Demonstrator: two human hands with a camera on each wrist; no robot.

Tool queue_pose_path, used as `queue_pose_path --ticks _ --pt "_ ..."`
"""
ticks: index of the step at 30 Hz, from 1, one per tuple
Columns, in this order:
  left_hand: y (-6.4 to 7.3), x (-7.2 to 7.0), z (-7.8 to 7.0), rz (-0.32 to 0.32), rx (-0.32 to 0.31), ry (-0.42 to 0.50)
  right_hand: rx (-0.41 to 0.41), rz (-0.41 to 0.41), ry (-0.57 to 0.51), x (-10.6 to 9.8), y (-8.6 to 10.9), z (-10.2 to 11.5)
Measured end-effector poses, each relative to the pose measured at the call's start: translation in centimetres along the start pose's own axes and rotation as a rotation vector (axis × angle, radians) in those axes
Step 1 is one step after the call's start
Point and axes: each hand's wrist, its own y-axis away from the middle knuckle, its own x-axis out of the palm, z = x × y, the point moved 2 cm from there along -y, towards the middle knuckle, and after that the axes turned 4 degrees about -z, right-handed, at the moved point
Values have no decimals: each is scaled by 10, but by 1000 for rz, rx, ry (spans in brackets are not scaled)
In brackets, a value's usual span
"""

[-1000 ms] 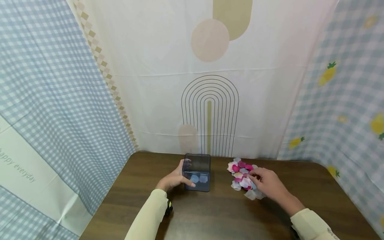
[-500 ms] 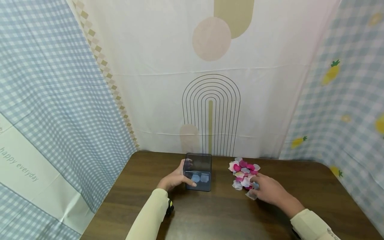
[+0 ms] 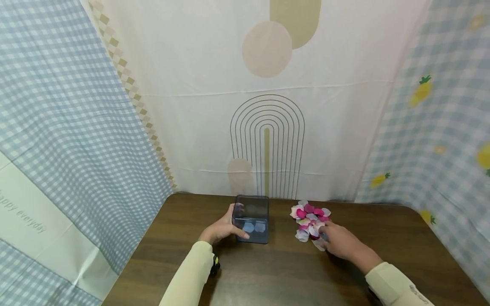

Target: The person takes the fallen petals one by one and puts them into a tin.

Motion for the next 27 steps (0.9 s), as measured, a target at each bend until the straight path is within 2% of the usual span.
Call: queue_pose_path --ticks 7,14,20,27 --pt "3 -2 -1 2 -17 21 -23 -38 -1 1 -3 1" --pt "1 2 1 16 -10 41 16 -17 -44 1 -4 -4" --pt "-1 3 2 22 -10 43 -11 -65 -58 4 -3 -9" --pt "1 0 1 -1 -27 19 -28 -102 -88 3 -1 -5"
